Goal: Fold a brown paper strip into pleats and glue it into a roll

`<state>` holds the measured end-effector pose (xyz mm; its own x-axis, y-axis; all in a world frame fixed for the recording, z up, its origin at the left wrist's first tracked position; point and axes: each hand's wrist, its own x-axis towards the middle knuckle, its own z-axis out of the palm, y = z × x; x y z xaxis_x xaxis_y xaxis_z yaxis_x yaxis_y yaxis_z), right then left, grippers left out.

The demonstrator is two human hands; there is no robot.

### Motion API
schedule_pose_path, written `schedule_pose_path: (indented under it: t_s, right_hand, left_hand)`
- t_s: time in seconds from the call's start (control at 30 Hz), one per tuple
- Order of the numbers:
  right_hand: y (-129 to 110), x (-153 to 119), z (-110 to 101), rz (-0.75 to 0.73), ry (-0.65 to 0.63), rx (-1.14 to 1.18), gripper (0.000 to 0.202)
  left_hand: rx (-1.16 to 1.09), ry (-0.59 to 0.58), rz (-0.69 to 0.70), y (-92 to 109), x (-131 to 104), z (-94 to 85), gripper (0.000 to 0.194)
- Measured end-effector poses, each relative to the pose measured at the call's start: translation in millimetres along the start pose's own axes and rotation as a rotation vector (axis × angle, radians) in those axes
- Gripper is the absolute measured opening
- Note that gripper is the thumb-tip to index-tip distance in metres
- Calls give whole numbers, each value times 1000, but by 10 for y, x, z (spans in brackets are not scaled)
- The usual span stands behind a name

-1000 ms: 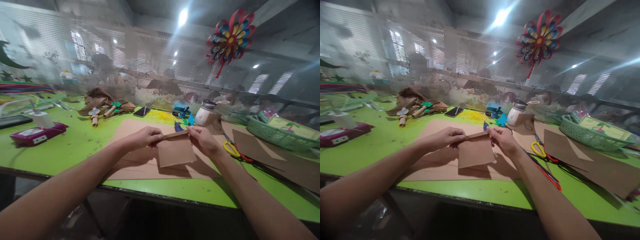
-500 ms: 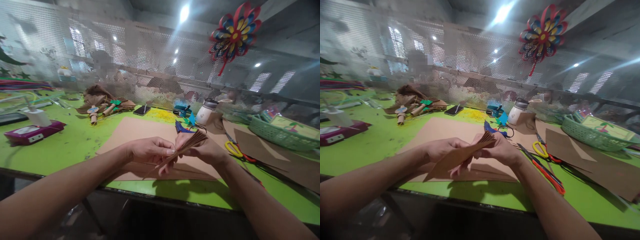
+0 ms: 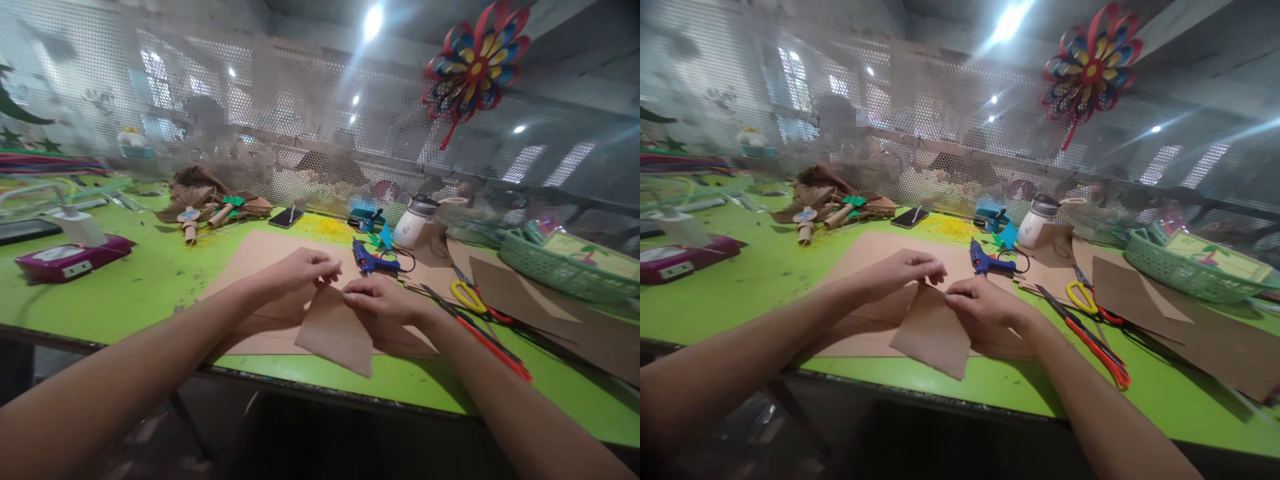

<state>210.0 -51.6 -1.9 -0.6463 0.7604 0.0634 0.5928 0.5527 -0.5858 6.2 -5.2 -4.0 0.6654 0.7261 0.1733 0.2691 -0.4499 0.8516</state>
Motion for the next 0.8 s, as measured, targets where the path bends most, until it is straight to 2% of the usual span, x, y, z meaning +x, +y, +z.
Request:
schedule_pose_path:
  t_s: [0.1,0.3,0.47,0.57,0.8]
  right_hand:
    - [-20,41,90,33,34,-93,24]
    - [-14,34,209,78,137,-138,20]
    - [-52,-20,259,116,274,-39,19]
    - [-34,-19,270,126,274,9,14]
    - [95,40,316,21,316,-111,11]
  left_hand:
    - [303,-102,-2,-54,-15,79,32]
    - [402,-166,-34,-112,-56,75,31]
    - [580,-152,-26,18,-98,23,26]
    - [634,-155,-35,71,-121,18,26]
    - [740,-110,19,-28,-130,49,34]
